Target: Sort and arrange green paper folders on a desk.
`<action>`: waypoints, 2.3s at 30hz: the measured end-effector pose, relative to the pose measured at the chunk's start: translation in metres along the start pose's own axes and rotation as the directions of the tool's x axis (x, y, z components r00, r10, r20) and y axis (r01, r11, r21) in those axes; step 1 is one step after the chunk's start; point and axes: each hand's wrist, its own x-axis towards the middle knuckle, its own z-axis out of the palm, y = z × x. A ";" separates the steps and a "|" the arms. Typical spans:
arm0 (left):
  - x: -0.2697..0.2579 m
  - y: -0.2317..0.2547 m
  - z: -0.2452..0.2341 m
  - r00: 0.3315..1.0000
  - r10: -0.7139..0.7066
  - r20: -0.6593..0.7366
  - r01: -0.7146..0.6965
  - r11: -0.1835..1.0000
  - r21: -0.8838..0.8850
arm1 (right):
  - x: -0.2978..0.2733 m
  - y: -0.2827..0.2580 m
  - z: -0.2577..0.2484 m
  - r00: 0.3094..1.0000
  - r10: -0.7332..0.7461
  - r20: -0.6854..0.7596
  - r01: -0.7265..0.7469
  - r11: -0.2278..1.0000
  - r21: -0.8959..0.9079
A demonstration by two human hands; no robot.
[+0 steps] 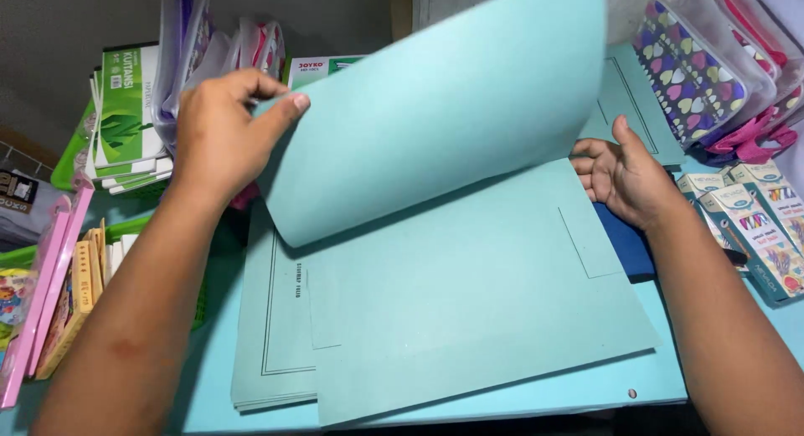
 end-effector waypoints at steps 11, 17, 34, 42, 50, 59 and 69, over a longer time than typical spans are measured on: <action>0.019 -0.007 0.018 1.000 0.030 -0.001 -0.030 0.999 0.045 | 0.002 0.007 -0.003 1.000 -0.004 0.022 0.005 0.999 -0.047; -0.058 0.023 -0.020 0.683 0.223 0.695 0.029 0.943 -0.331 | -0.010 -0.009 0.006 0.994 0.030 0.102 -0.034 0.999 0.031; -0.162 -0.054 0.021 0.966 -0.204 0.161 0.214 0.975 -0.051 | -0.029 -0.023 0.059 0.994 0.098 0.048 -0.062 0.872 -0.486; -0.168 -0.066 0.027 0.917 -0.318 0.241 0.366 0.911 -0.191 | -0.043 -0.027 0.108 0.994 -0.105 0.022 0.069 0.472 -0.879; -0.171 -0.073 0.028 0.952 -0.225 0.207 0.271 0.934 -0.231 | -0.052 -0.035 0.110 0.982 -0.182 0.051 0.121 0.403 -0.907; -0.168 -0.074 0.029 0.951 -0.268 0.151 0.291 0.944 -0.155 | -0.041 -0.020 0.104 0.979 -0.179 0.101 0.162 0.368 -0.916; -0.171 -0.076 0.031 0.957 -0.251 0.147 0.272 0.951 -0.147 | -0.027 -0.007 0.095 0.984 -0.159 0.079 0.144 0.455 -0.879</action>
